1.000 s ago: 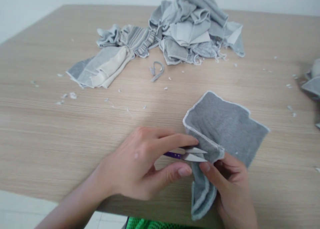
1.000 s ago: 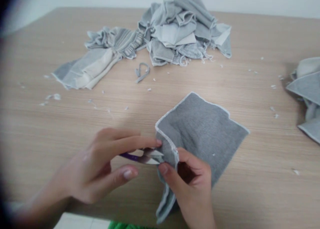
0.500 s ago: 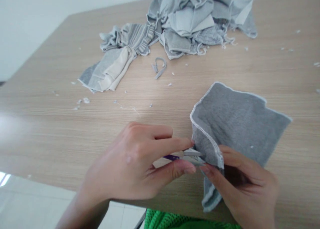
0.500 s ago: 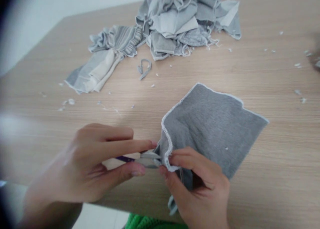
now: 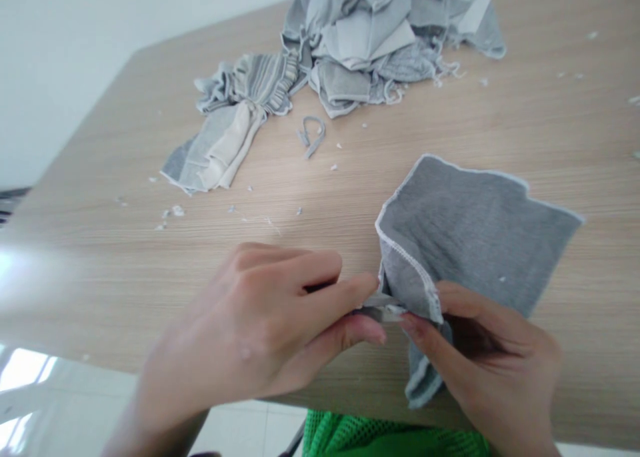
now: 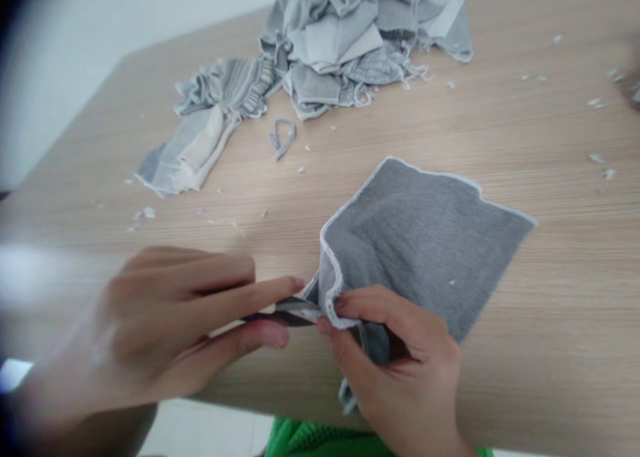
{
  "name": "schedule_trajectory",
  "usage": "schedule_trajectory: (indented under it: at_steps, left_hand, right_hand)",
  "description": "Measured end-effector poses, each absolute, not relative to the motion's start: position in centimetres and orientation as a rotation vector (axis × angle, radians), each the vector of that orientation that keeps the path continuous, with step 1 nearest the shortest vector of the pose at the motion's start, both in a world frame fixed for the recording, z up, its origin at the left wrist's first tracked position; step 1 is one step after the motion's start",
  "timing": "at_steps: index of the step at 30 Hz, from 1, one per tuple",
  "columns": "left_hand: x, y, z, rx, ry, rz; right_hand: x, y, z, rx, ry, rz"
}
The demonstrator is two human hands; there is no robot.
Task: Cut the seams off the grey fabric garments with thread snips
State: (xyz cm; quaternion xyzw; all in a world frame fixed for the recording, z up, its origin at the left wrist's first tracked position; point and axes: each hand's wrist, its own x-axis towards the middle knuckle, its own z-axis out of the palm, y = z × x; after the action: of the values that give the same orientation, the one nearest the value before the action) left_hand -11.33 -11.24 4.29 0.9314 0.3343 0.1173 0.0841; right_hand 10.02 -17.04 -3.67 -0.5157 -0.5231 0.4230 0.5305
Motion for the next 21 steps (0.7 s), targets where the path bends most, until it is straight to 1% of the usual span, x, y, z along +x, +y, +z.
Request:
schedule_trajectory:
  at_steps: [8, 21]
  left_hand:
    - [-11.42, -11.88, 4.33, 2.946, 0.99, 0.401]
    - [-11.0, -11.16, 3.8, 2.941, 0.995, 0.429]
  right_hand:
    - [10.07, -16.92, -3.88, -1.307, -1.232, 1.076]
    - [10.14, -17.01, -4.06, -1.32, -1.223, 1.043]
